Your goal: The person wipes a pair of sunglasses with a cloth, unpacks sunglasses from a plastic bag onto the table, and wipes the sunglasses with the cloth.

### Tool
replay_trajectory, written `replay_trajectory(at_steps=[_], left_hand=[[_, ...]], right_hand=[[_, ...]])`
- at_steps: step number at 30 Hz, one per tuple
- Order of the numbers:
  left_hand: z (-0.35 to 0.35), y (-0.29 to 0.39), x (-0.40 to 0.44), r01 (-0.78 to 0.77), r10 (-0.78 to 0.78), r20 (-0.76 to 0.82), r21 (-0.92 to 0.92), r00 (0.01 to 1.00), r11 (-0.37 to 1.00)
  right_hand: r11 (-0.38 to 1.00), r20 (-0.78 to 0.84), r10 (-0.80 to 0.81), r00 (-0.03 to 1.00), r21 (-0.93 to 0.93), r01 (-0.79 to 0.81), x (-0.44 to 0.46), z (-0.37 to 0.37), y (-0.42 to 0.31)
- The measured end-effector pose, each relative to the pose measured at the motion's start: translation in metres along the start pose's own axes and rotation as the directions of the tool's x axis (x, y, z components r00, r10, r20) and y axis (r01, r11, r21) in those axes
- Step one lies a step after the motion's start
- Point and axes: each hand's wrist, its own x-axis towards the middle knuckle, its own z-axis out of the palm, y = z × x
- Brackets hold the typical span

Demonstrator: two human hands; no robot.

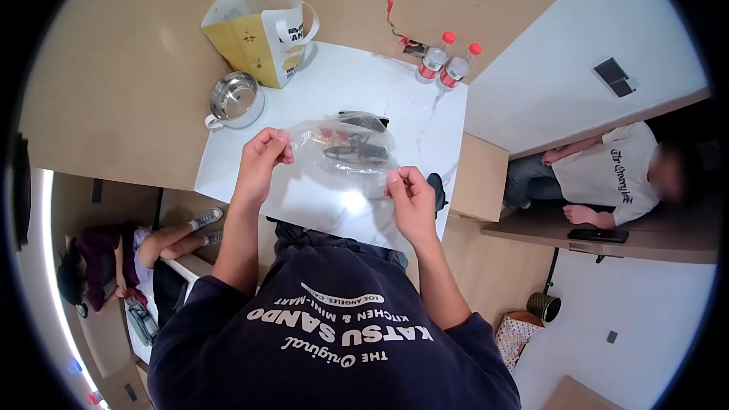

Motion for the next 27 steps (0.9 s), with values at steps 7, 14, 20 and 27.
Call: replay_trajectory(at_steps=[7, 14, 20, 27], left_hand=[[0.004, 0.005, 0.002, -0.014, 0.014, 0.007, -0.001, 1.0, 1.0], [0.007, 0.006, 0.003, -0.009, 0.009, 0.011, 0.005, 1.0, 1.0], [0.012, 0.018, 0.005, -0.06, 0.06, 0.036, 0.014, 0.998, 0.998], [0.019, 0.032, 0.01, -0.113, 0.113, 0.063, -0.006, 0.992, 0.994]], right_hand=[[1.0, 0.007, -0.01, 1.0, 0.011, 0.01, 0.001, -0.004, 0.001], [0.999, -0.023, -0.021, 1.0, 0.031, 0.021, 0.0, -0.002, -0.003], [0.998, -0.049, -0.054, 0.997, 0.035, 0.056, 0.0, -0.006, -0.008], [0.987, -0.08, -0.128, 0.989, 0.082, 0.135, 0.001, -0.009, -0.021]])
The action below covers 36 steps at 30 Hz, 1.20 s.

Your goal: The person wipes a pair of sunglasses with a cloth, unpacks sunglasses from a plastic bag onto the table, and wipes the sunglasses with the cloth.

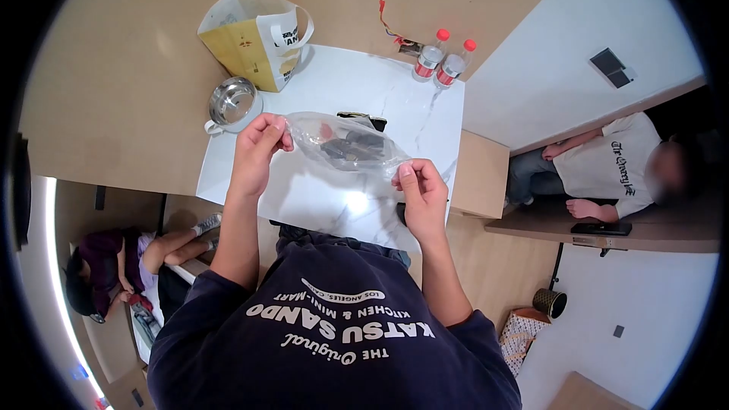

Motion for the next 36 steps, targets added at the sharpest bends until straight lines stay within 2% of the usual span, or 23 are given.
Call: replay_trajectory(at_steps=[13, 16, 23, 34, 35, 36], left_hand=[[0.003, 0.007, -0.014, -0.013, 0.012, -0.011, -0.028, 1.0, 1.0], [-0.002, 0.005, -0.023, -0.022, 0.02, -0.024, -0.056, 1.0, 0.998], [-0.018, 0.015, 0.001, -0.039, 0.039, 0.001, 0.024, 0.999, 0.999], [-0.016, 0.02, 0.003, -0.103, 0.103, -0.006, -0.001, 0.995, 0.995], [-0.018, 0.014, 0.01, -0.102, 0.102, -0.008, 0.004, 0.995, 0.995], [-0.019, 0.008, 0.013, -0.102, 0.102, -0.008, 0.008, 0.995, 0.995]], right_hand=[[0.998, -0.003, -0.02, 1.0, 0.064, 0.02, -0.016, 0.004, -0.012], [0.998, 0.015, -0.031, 0.999, 0.051, 0.03, -0.022, 0.005, -0.011], [0.998, 0.082, -0.059, 0.995, -0.027, 0.062, -0.004, 0.012, -0.011], [0.973, 0.1, -0.229, 0.968, 0.006, 0.23, 0.013, 0.019, -0.025], [0.988, 0.095, -0.154, 0.984, 0.035, 0.151, 0.019, 0.019, -0.016], [0.985, 0.102, -0.174, 0.979, 0.014, 0.173, 0.017, 0.017, -0.011]])
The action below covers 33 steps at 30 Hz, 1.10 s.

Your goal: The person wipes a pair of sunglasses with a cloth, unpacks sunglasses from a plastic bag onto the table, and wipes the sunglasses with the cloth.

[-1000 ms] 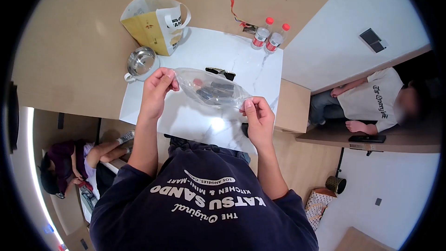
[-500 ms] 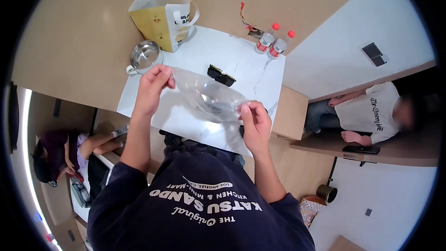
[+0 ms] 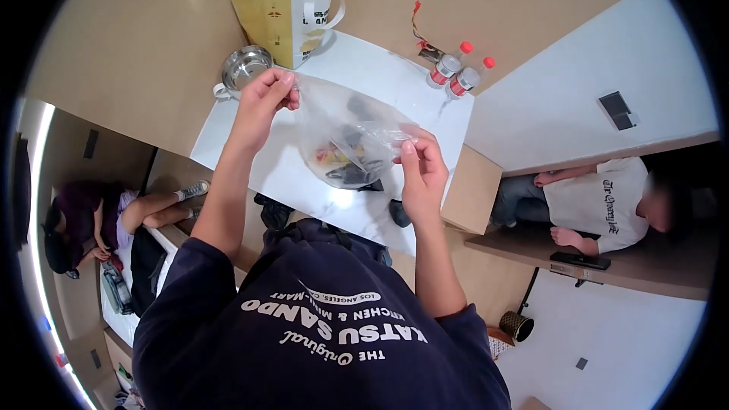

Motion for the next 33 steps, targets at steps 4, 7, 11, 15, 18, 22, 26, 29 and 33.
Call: replay_trajectory(at_steps=[4, 7, 11, 15, 18, 22, 26, 29, 33], left_hand=[[0.0, -0.021, -0.011, -0.001, 0.002, -0.041, 0.014, 0.999, 1.0], [-0.002, -0.041, -0.029, -0.029, 0.039, -0.081, 0.117, 0.996, 0.993], [0.006, -0.085, -0.065, 0.052, 0.026, -0.191, 0.389, 0.981, 0.92], [0.008, -0.116, -0.081, -0.055, 0.02, 0.074, 0.491, 0.997, 0.869], [0.019, -0.122, -0.079, 0.001, -0.07, 0.132, 0.467, 0.989, 0.885], [0.007, -0.138, -0.068, 0.18, -0.185, -0.01, -0.183, 0.983, 0.966], [0.01, -0.108, -0.076, 0.229, -0.281, -0.03, -0.498, 0.959, 0.836], [-0.002, -0.107, -0.076, 0.271, -0.384, -0.085, -0.571, 0.919, 0.775], [-0.029, -0.093, -0.047, 0.182, -0.344, -0.307, -0.451, 0.888, 0.874]], right_hand=[[1.0, 0.01, -0.031, 0.999, -0.004, 0.031, 0.0, 0.007, 0.0], [0.999, 0.008, -0.005, 1.0, 0.037, 0.004, -0.003, 0.007, 0.001], [0.994, 0.096, -0.025, 0.995, 0.108, 0.015, -0.009, 0.008, -0.012], [0.986, 0.225, -0.034, 0.974, 0.169, -0.005, -0.011, 0.028, -0.026], [0.99, 0.399, -0.032, 0.916, 0.136, -0.025, -0.014, 0.044, -0.026], [0.99, 0.407, 0.066, 0.911, 0.09, -0.111, -0.037, 0.054, 0.012], [0.996, 0.238, 0.084, 0.968, 0.01, -0.089, -0.056, 0.051, 0.029], [0.957, 0.088, 0.031, 0.996, -0.289, -0.005, -0.067, 0.033, 0.036], [0.964, 0.003, 0.138, 0.99, -0.229, -0.134, -0.082, 0.008, 0.055]])
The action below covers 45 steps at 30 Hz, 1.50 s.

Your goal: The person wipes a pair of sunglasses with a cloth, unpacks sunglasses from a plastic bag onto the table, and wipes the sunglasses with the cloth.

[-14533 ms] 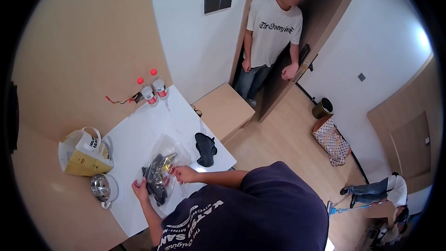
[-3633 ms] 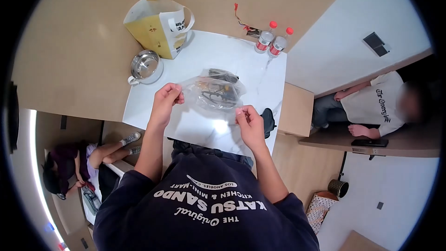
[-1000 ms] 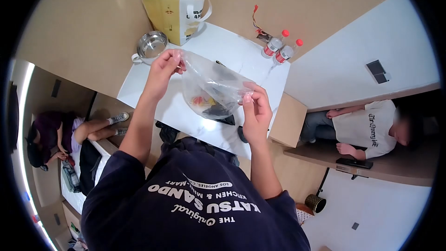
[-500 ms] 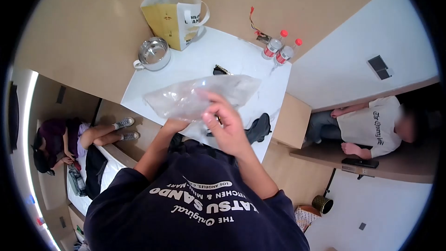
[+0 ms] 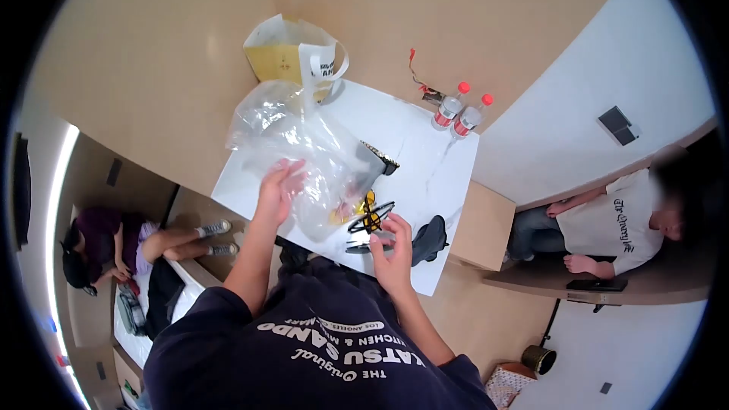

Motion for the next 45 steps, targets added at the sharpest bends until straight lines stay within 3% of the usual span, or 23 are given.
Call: replay_trajectory(at_steps=[3, 5, 7, 9, 12, 15, 18, 20, 22, 23, 24, 25, 26, 27, 28, 29, 31, 34, 37, 40, 45], left_hand=[[0.003, 0.048, 0.048, -0.277, 0.285, -0.019, 0.176, 0.958, 0.945], [0.045, 0.104, 0.052, -0.447, 0.488, -0.049, 0.331, 0.871, 0.831], [0.071, 0.14, 0.072, -0.737, 0.777, 0.073, 0.383, 0.625, 0.557], [0.115, 0.175, 0.073, -0.843, 0.937, 0.166, 0.504, 0.308, 0.188], [0.119, 0.207, 0.123, -0.509, 0.857, 0.512, 0.752, 0.052, -0.418], [0.124, 0.215, 0.164, -0.457, 0.644, 0.76, 0.606, 0.091, -0.651], [0.095, 0.204, 0.231, -0.28, 0.486, 0.78, 0.605, 0.395, -0.745], [0.072, 0.197, 0.273, -0.255, 0.456, 0.723, 0.64, 0.519, -0.725], [0.076, 0.191, 0.282, -0.098, 0.394, 0.504, 0.701, 0.769, -0.707], [0.058, 0.189, 0.298, -0.294, 0.379, 0.593, 0.739, 0.71, -0.606], [0.051, 0.193, 0.318, -0.411, 0.279, 0.618, 0.733, 0.735, -0.543], [0.061, 0.194, 0.328, -0.298, 0.104, 0.618, 0.512, 0.779, -0.806], [0.017, 0.198, 0.41, -0.532, 0.183, 0.743, 0.607, 0.644, -0.591], [0.049, 0.198, 0.371, -0.456, 0.281, 0.571, 0.804, 0.771, -0.381], [0.02, 0.205, 0.436, -0.478, 0.257, 0.715, 0.649, 0.651, -0.592], [0.025, 0.208, 0.45, -0.373, 0.239, 0.618, 0.691, 0.749, -0.619], [0.054, 0.211, 0.4, -0.474, 0.293, 0.641, 0.741, 0.709, -0.475], [0.033, 0.226, 0.461, -0.483, 0.31, 0.729, 0.652, 0.61, -0.584], [0.048, 0.231, 0.456, -0.418, 0.258, 0.658, 0.684, 0.708, -0.598], [0.057, 0.231, 0.454, -0.428, 0.151, 0.558, 0.759, 0.816, -0.491], [0.07, 0.227, 0.432, -0.443, 0.052, 0.533, 0.75, 0.845, -0.49]], right_hand=[[0.998, -0.029, 0.068, 0.997, 0.014, -0.067, -0.007, -0.009, 0.007], [0.998, -0.057, 0.063, 0.996, 0.018, -0.062, -0.012, -0.011, 0.005], [0.998, -0.067, 0.059, 0.996, 0.02, -0.058, -0.015, -0.011, 0.01], [0.999, -0.089, 0.043, 0.995, 0.02, -0.042, -0.019, -0.009, 0.015], [0.999, -0.12, 0.036, 0.992, 0.016, -0.034, -0.025, -0.008, 0.013], [0.999, -0.17, 0.028, 0.985, -0.011, -0.03, -0.032, -0.015, 0.014], [0.997, -0.251, 0.064, 0.966, -0.021, -0.072, -0.043, -0.025, 0.02], [0.995, -0.314, 0.077, 0.946, -0.031, -0.091, -0.052, -0.03, 0.027], [0.988, -0.328, 0.126, 0.936, -0.042, -0.148, -0.065, -0.029, 0.033], [0.982, -0.372, 0.14, 0.918, -0.064, -0.175, -0.069, -0.038, 0.034], [0.978, -0.388, 0.162, 0.907, -0.06, -0.201, -0.073, -0.042, 0.034], [0.972, -0.409, 0.191, 0.892, -0.051, -0.231, -0.078, -0.042, 0.035], [0.965, -0.401, 0.202, 0.893, -0.074, -0.252, -0.083, -0.044, 0.037], [0.959, -0.387, 0.212, 0.897, -0.092, -0.267, -0.085, -0.046, 0.039], [0.96, -0.39, 0.194, 0.9, -0.112, -0.255, -0.088, -0.049, 0.04], [0.96, -0.372, 0.188, 0.909, -0.125, -0.249, -0.091, -0.049, 0.039], [0.959, -0.366, 0.191, 0.911, -0.129, -0.252, -0.093, -0.051, 0.037], [0.958, -0.367, 0.178, 0.913, -0.148, -0.247, -0.087, -0.052, 0.038], [0.947, -0.33, 0.189, 0.925, -0.186, -0.26, -0.08, -0.053, 0.038], [0.954, -0.331, 0.175, 0.927, -0.177, -0.244, -0.069, -0.051, 0.032], [0.958, -0.325, 0.192, 0.926, -0.143, -0.249, -0.06, -0.047, 0.032]])
